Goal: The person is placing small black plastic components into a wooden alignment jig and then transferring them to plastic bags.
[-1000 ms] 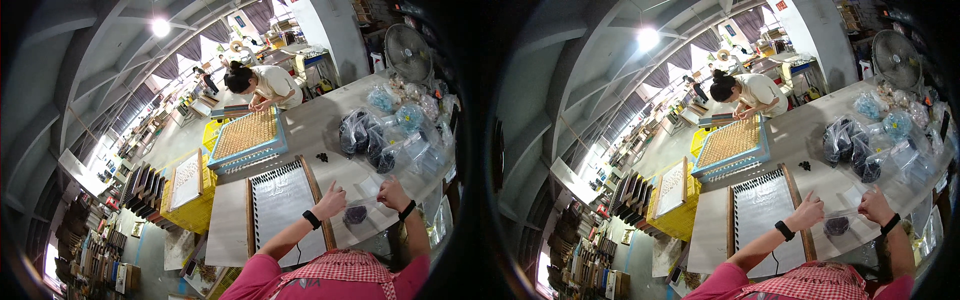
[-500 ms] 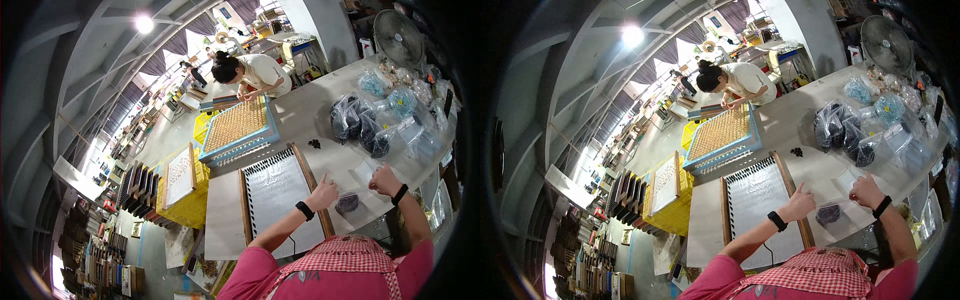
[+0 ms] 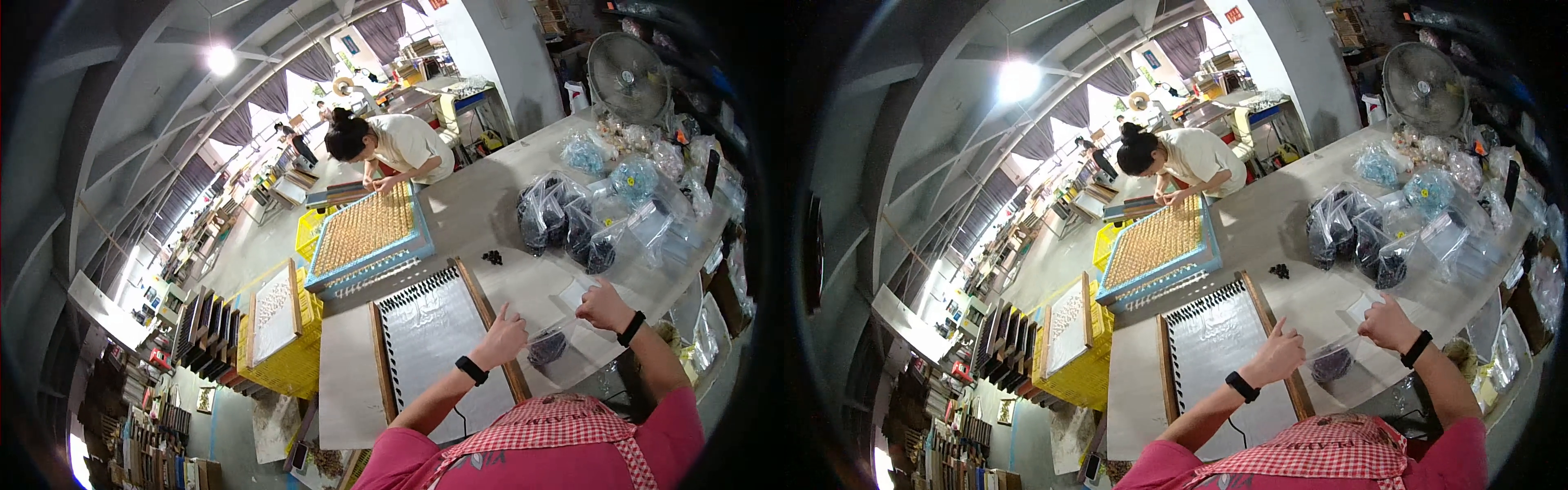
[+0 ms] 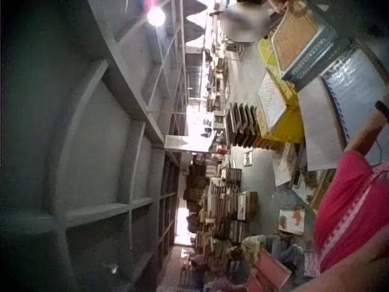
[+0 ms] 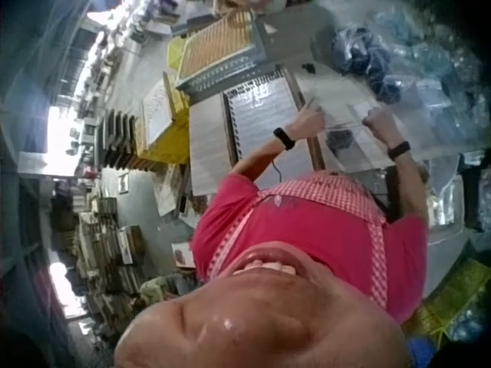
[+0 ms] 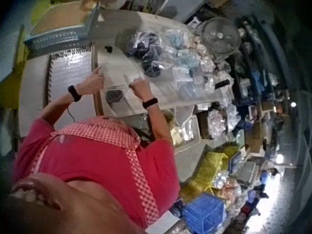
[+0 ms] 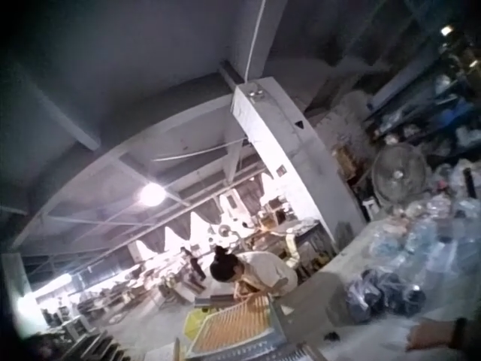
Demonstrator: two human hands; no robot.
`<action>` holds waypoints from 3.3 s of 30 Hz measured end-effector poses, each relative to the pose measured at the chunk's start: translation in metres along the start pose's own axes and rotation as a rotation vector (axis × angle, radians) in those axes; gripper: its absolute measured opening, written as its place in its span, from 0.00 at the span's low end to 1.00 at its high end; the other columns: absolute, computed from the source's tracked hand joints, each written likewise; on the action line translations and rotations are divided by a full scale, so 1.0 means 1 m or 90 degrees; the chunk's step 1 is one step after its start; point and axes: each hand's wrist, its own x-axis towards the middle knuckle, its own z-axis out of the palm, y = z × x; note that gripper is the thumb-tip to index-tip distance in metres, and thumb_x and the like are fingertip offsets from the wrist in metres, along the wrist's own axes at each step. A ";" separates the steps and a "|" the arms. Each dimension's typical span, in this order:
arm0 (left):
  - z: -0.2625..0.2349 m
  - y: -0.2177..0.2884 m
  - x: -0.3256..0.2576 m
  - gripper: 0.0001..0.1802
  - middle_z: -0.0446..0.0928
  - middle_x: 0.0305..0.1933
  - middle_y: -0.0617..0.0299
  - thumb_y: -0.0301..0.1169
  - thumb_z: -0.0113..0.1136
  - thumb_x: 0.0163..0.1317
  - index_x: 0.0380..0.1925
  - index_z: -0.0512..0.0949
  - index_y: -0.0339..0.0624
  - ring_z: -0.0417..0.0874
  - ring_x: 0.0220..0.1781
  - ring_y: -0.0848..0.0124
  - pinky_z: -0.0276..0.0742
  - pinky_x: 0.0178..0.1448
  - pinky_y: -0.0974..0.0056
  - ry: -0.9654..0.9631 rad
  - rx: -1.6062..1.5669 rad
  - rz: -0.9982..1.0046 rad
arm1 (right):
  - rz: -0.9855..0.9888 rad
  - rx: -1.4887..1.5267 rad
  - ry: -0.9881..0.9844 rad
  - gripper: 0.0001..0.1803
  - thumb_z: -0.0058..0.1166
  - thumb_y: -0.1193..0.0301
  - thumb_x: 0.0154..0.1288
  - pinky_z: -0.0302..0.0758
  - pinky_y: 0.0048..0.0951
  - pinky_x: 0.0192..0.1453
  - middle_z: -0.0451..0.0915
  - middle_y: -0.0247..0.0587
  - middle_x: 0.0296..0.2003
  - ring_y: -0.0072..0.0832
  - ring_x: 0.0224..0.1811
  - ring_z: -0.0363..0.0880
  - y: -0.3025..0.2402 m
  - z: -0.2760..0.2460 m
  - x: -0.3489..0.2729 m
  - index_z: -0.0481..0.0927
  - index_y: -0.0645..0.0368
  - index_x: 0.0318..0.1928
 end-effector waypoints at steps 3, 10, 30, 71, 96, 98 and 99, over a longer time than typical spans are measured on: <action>0.024 -0.007 -0.006 0.03 0.74 0.35 0.66 0.36 0.62 0.55 0.29 0.83 0.55 0.73 0.53 0.65 0.45 0.76 0.38 0.025 0.007 0.004 | -0.012 -0.025 -0.008 0.05 0.60 0.62 0.57 0.61 0.53 0.66 0.80 0.28 0.28 0.28 0.42 0.79 -0.005 0.001 0.004 0.87 0.31 0.31; 0.013 -0.008 0.004 0.03 0.73 0.33 0.66 0.33 0.61 0.56 0.28 0.83 0.52 0.73 0.53 0.66 0.45 0.76 0.37 0.030 0.045 0.012 | -0.004 -0.053 -0.048 0.05 0.63 0.54 0.54 0.61 0.51 0.65 0.79 0.27 0.28 0.30 0.44 0.78 0.005 -0.002 -0.008 0.86 0.31 0.32; 0.000 0.000 -0.002 0.07 0.74 0.37 0.63 0.38 0.59 0.57 0.25 0.82 0.51 0.74 0.53 0.62 0.47 0.75 0.38 0.051 -0.049 -0.046 | -0.017 0.018 0.070 0.05 0.65 0.57 0.54 0.56 0.58 0.70 0.78 0.31 0.39 0.31 0.53 0.74 -0.006 -0.017 -0.003 0.88 0.36 0.32; 0.051 0.018 0.001 0.06 0.77 0.37 0.60 0.30 0.56 0.56 0.31 0.81 0.48 0.77 0.47 0.61 0.71 0.58 0.55 0.004 -0.099 -0.042 | -0.063 0.051 -0.020 0.05 0.63 0.57 0.56 0.61 0.53 0.66 0.79 0.30 0.42 0.30 0.53 0.75 0.020 0.007 -0.002 0.87 0.36 0.32; 0.040 0.021 -0.019 0.12 0.83 0.30 0.50 0.35 0.63 0.60 0.33 0.85 0.37 0.85 0.34 0.57 0.79 0.40 0.60 0.171 -0.404 -0.275 | -0.131 0.057 0.085 0.03 0.57 0.62 0.55 0.72 0.43 0.38 0.77 0.30 0.31 0.32 0.40 0.79 0.019 0.016 0.028 0.82 0.39 0.26; 0.054 0.012 -0.018 0.11 0.83 0.29 0.51 0.34 0.62 0.60 0.32 0.83 0.35 0.84 0.34 0.54 0.78 0.40 0.56 0.184 -0.373 -0.221 | -0.099 0.012 0.042 0.01 0.60 0.62 0.52 0.73 0.43 0.39 0.79 0.30 0.32 0.31 0.41 0.79 0.013 -0.002 0.024 0.84 0.38 0.27; 0.055 0.014 -0.012 0.09 0.81 0.29 0.51 0.33 0.62 0.60 0.32 0.82 0.37 0.82 0.34 0.53 0.76 0.41 0.54 0.188 -0.336 -0.175 | -0.088 0.028 0.051 0.02 0.60 0.63 0.53 0.73 0.43 0.39 0.79 0.30 0.32 0.31 0.40 0.79 0.015 0.000 0.016 0.85 0.38 0.28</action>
